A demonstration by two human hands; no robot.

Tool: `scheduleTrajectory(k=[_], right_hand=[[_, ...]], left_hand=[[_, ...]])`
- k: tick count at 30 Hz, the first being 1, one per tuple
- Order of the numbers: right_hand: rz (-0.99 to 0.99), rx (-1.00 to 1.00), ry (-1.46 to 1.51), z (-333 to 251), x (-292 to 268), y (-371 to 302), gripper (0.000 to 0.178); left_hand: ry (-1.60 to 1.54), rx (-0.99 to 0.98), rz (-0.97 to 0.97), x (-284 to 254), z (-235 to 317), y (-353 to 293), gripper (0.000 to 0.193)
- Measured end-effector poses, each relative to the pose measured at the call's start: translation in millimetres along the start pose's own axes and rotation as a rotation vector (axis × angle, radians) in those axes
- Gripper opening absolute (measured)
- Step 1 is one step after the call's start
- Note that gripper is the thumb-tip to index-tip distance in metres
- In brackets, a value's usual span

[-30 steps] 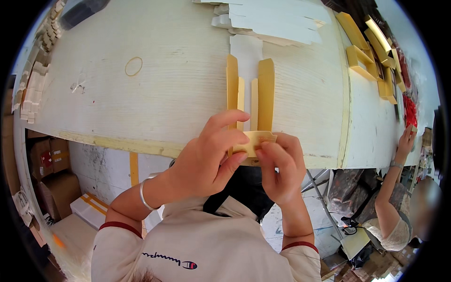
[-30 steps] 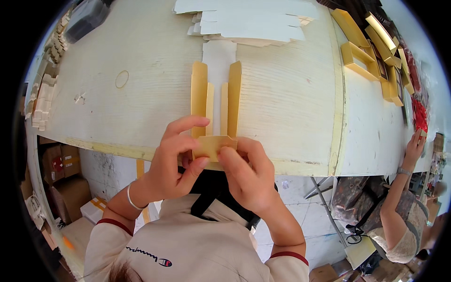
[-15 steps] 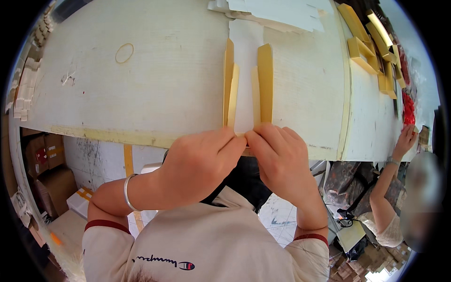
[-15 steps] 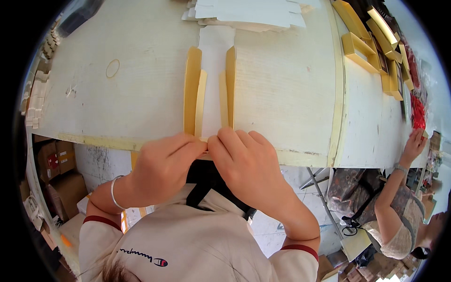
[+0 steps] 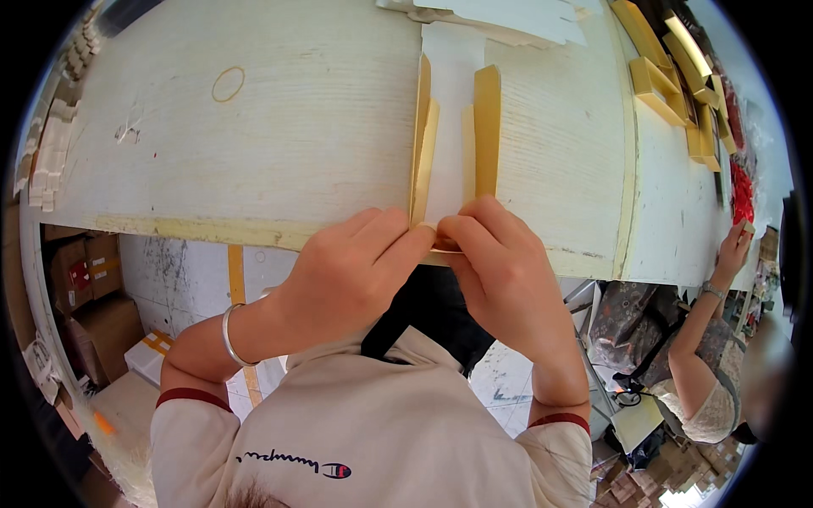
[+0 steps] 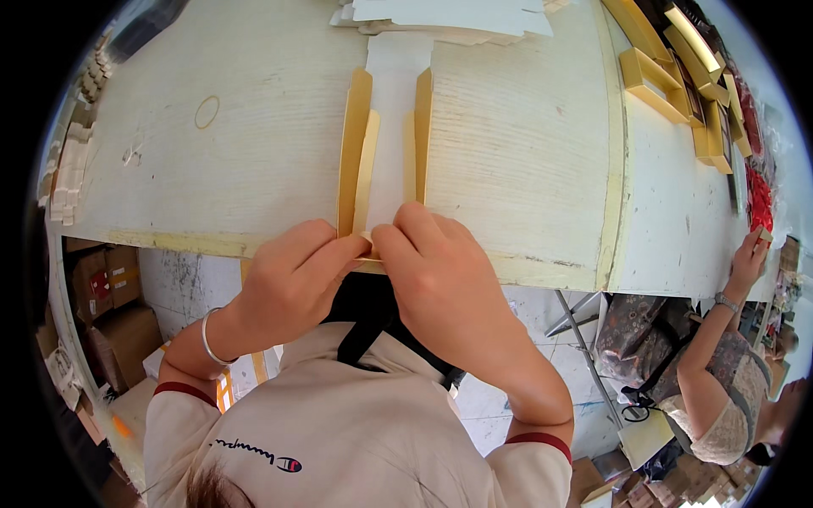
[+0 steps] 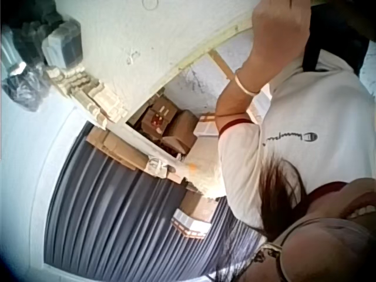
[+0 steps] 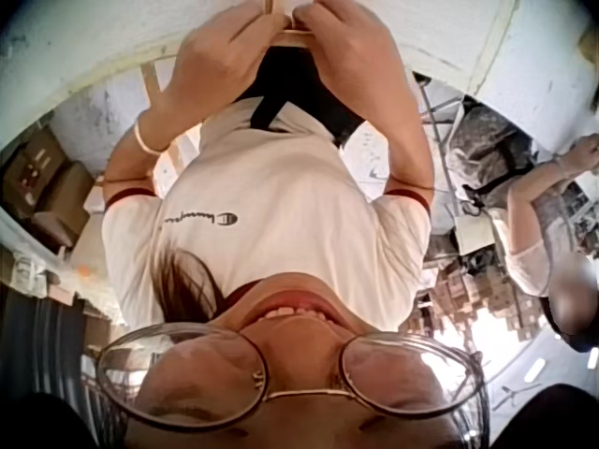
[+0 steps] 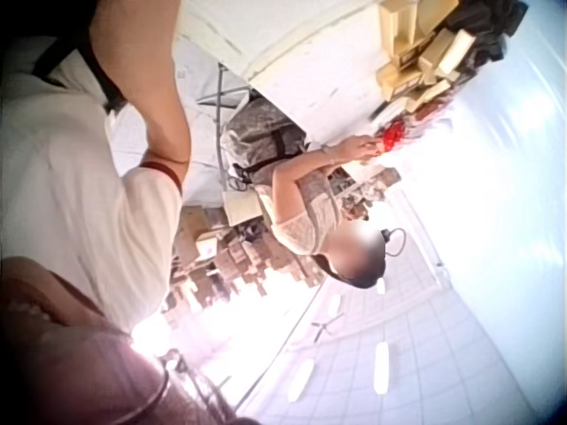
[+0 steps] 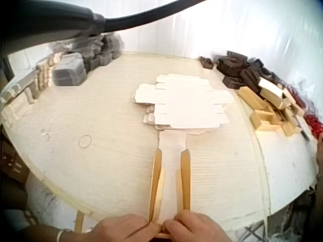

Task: The person folds flat white cardboard pieces into small rectangular boxes by hand. They repeatedly pick up a piece, fold the sides, and place the finished box on a growing stack on the table.

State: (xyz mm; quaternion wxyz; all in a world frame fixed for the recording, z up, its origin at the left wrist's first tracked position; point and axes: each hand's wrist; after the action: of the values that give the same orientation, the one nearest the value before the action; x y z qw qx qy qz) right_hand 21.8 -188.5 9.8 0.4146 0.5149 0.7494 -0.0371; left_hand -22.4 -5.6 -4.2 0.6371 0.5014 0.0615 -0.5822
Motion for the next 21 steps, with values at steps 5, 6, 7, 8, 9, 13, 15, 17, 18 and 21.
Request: scheduleTrajectory(k=[5,6,7,8,9,13,15,17,18,21], right_hand=[[0.016,-0.013,0.037,2.6,2.6,2.5,0.021],[0.027,0.003,0.07,3.5,3.3,1.7,0.022],[0.023,-0.016,0.0,2.4,3.7,1.5,0.021],[0.019,-0.034,-0.07,0.1,4.2,1.6,0.02],[0.015,-0.054,-0.143,-1.6,3.6,1.5,0.019],[-0.045,-0.143,-0.278,-0.6,-1.6,2.1,0.014],[-0.05,-0.265,-0.356,0.3,-11.7,5.8,0.013],[-0.094,-0.319,-0.384,2.9,-15.5,8.0,0.012],[-0.116,-0.346,-0.398,3.8,-15.8,8.6,0.012],[-0.096,-0.341,-0.375,6.4,-10.7,8.1,0.012]], left_hand=[[-0.011,0.079,0.03,4.3,-4.8,2.0,0.018],[0.034,0.076,-0.014,2.1,-3.8,3.1,0.017],[0.079,0.072,-0.058,-2.5,-1.3,5.8,0.016],[0.124,0.069,-0.102,-5.7,0.6,8.2,0.015],[0.15,0.067,-0.124,-6.1,2.3,10.1,0.015],[0.159,-0.054,-0.335,-14.3,8.5,22.8,0.013],[0.209,-0.068,-0.391,-19.4,10.2,28.7,0.013],[0.351,0.025,-0.336,-20.5,11.1,30.3,0.014],[0.374,0.072,-0.305,-19.4,10.1,30.4,0.015],[0.443,0.173,-0.245,-14.5,8.1,28.5,0.017]])
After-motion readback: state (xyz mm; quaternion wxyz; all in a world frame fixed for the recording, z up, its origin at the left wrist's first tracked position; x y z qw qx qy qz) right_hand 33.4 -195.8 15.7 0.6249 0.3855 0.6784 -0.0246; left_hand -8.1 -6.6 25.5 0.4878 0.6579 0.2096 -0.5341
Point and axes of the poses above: each hand's wrist, its own y-axis towards the middle knuckle, its own x-axis out of the palm, z = x × y, and after that the axes turned 15 degrees about z, right-handed
